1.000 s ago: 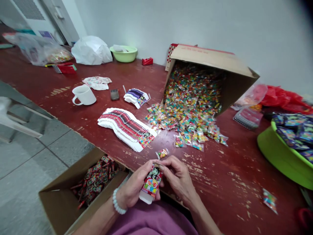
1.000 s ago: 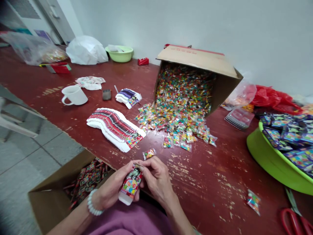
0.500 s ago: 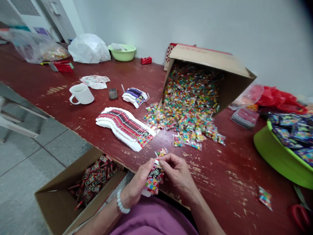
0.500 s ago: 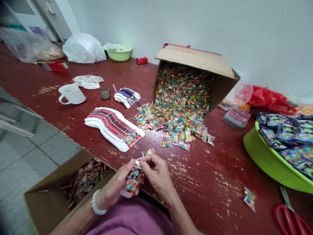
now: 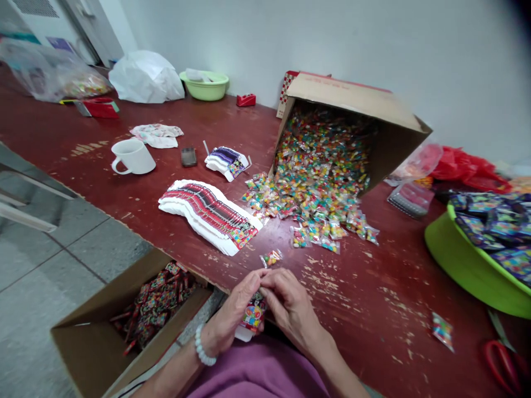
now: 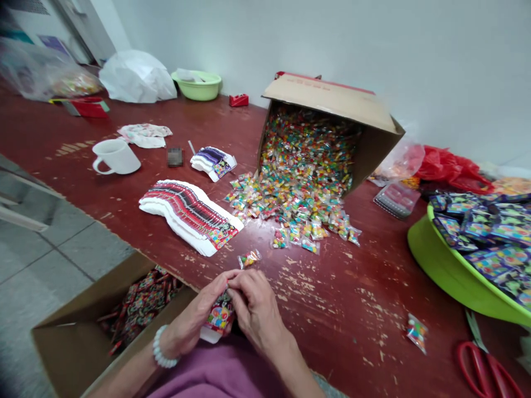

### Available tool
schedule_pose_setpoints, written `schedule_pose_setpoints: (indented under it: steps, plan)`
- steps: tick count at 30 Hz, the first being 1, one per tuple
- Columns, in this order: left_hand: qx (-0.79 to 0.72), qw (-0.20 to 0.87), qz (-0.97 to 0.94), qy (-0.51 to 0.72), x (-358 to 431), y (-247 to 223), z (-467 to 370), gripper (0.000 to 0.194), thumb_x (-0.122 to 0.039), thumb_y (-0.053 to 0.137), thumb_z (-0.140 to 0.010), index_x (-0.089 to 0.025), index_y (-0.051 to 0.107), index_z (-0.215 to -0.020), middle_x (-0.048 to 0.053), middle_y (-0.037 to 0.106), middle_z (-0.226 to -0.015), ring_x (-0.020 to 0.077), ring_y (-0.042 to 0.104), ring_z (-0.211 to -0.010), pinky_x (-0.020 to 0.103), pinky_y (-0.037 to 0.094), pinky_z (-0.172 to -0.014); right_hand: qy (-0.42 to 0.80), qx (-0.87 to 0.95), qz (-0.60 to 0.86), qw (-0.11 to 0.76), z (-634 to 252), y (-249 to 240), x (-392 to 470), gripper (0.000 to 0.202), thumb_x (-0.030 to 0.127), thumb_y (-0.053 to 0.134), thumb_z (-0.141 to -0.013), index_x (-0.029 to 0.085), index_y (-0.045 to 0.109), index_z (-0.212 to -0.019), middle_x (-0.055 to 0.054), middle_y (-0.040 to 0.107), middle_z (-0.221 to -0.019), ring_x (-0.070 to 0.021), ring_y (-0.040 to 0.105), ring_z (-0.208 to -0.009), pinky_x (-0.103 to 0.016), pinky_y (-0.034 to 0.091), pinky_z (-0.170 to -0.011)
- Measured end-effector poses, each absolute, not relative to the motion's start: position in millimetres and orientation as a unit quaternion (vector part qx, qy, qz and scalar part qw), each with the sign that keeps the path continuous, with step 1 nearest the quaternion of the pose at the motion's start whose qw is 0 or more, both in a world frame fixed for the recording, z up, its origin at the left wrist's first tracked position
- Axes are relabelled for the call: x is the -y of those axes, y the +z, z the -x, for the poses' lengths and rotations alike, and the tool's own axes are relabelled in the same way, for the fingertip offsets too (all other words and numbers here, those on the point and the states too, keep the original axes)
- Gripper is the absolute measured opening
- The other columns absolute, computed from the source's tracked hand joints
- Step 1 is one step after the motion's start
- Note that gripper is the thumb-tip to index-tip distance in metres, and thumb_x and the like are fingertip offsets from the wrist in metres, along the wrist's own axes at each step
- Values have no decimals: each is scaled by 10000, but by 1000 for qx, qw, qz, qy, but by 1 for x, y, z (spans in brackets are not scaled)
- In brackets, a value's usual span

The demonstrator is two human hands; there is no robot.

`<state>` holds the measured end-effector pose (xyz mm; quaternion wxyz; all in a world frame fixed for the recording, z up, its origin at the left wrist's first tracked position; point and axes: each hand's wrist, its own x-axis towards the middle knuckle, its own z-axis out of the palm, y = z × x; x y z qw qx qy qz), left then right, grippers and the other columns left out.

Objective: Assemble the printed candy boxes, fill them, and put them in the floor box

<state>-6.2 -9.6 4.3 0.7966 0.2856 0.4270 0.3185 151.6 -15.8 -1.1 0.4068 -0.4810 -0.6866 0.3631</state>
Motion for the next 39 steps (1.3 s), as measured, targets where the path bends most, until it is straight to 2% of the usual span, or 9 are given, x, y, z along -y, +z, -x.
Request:
schedule_pose_setpoints:
  steps: [3,8,11,15,19,23,30,34,39]
  plan:
    - [-426,801,-283,311,9,0,16,452,-398,663,-844,-258,550,-1258,18,652,-872,113,599,-556,220,466,-518,370,637,544,402,-164,-15,-1,214,309,489,-963,204,672,-925,-44,664,-869,-177,610,-789,-287,490,-734]
    - [-457,755,-321,343,-1,3,40,402,-295,778,-755,-188,621,-1109,76,696,-981,184,642,-845,274,523,-719,198,656,647,335,-174,-37,-33,331,320,617,-860,175,626,-1157,-118,620,-1031,-262,583,-916,-387,476,-809]
    - [-474,733,-341,350,-9,3,53,444,-295,818,-707,-175,625,-1088,65,695,-959,186,642,-804,307,536,-715,180,670,660,290,-169,-41,-41,278,294,721,-756,192,670,-1009,-124,604,-1024,-299,550,-943,-422,448,-824]
    - [-503,677,-353,406,-19,1,63,442,-249,838,-681,-185,606,-1052,-5,665,-825,136,624,-709,257,528,-680,292,617,652,329,-166,-37,-42,116,301,664,-809,186,650,-817,-72,635,-836,-246,572,-808,-381,438,-775]
    - [-500,661,-317,461,-26,5,66,582,-230,850,-667,-196,566,-1174,-2,675,-904,120,634,-731,229,548,-687,442,544,602,382,-165,-22,-26,245,395,555,-916,172,649,-951,-47,692,-830,-177,605,-712,-291,456,-678]
    - [-505,654,-282,487,-29,6,61,508,-265,844,-679,-179,561,-1092,11,671,-896,127,637,-673,234,566,-569,577,423,547,434,-155,-7,-1,327,455,681,-836,175,635,-998,-18,674,-802,-125,547,-610,-224,403,-540]
    - [-442,744,-281,414,-17,2,56,366,-247,819,-713,-197,496,-877,5,658,-834,160,660,-694,258,569,-537,415,503,602,461,-148,-7,9,238,389,642,-865,183,656,-983,-26,656,-793,-157,577,-683,-257,468,-609]
    - [-397,805,-322,302,-7,1,51,444,-226,851,-655,-182,579,-1003,55,674,-951,163,667,-718,242,544,-566,359,599,578,423,-154,3,7,186,298,617,-879,204,675,-1028,-37,675,-826,-171,608,-715,-281,489,-662]
    - [-360,831,-368,211,-4,3,37,476,-311,833,-689,-156,625,-1088,48,672,-847,147,666,-688,200,491,-575,300,616,591,427,-154,9,8,215,267,641,-854,210,649,-1061,-25,684,-809,-163,602,-664,-287,483,-644]
